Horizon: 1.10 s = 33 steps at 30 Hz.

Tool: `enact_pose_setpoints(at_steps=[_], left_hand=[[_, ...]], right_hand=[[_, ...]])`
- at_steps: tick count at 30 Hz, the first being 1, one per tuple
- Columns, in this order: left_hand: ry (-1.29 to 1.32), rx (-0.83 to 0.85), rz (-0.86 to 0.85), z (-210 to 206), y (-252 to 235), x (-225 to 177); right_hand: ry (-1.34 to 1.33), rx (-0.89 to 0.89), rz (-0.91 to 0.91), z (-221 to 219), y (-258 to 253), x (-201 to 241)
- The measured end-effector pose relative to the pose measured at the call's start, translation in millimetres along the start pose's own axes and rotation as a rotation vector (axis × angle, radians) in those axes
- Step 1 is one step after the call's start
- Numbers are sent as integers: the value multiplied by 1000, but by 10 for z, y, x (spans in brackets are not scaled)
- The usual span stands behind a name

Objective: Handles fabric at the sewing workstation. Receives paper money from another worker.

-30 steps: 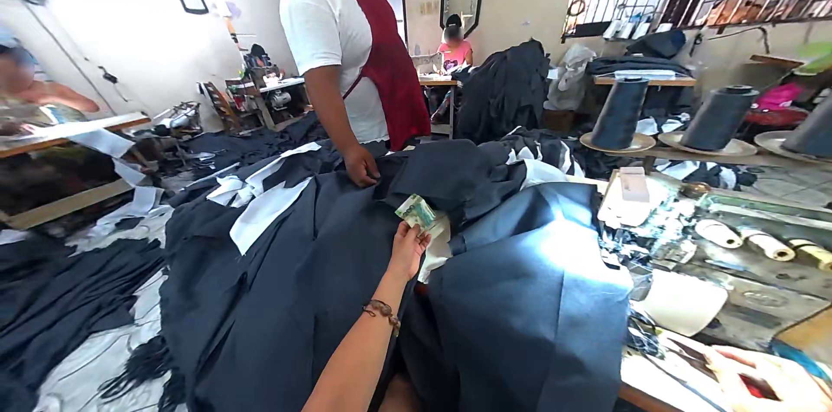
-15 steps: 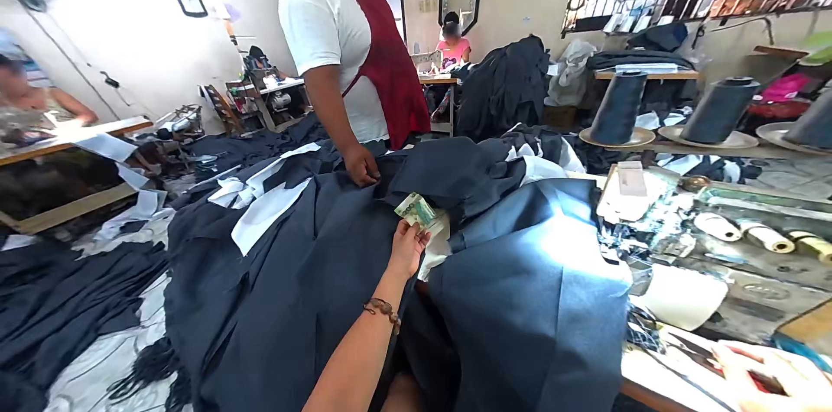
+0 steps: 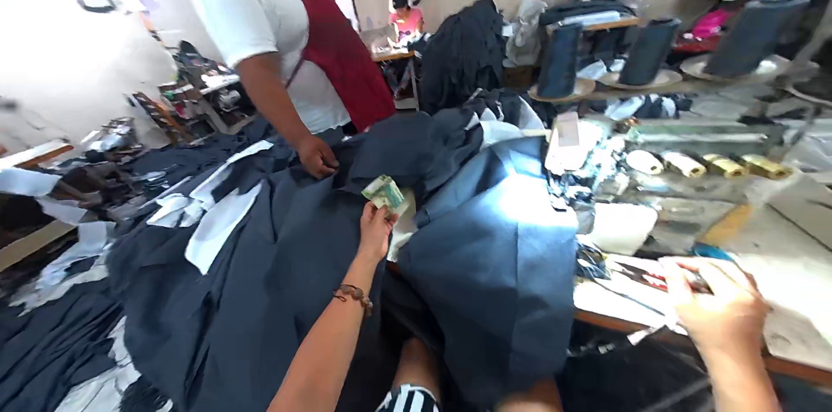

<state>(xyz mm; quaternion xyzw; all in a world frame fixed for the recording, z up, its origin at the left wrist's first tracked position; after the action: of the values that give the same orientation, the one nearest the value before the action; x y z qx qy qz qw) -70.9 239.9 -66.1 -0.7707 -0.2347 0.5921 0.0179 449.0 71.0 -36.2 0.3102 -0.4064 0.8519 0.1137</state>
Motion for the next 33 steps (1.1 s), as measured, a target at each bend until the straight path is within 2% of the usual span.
enact_pose_setpoints(at_steps=[9, 33], left_hand=[[-8, 17, 21, 43, -45, 70], [6, -8, 31, 19, -62, 48]], right_hand=[[7, 23, -53, -45, -21, -42], [-32, -15, -19, -7, -35, -34]])
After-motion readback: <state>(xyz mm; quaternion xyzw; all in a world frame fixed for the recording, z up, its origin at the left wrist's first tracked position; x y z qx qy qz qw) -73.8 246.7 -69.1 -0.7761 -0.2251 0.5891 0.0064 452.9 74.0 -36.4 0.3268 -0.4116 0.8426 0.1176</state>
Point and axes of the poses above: each hand's wrist, its own y-axis away from the middle knuckle, its own z-axis out of the back of the hand, x = y × z, the point moved 10 cm from there along -y, towards the middle knuckle, and after that the axes turned 12 degrees about -z, right-handed, at the moved point
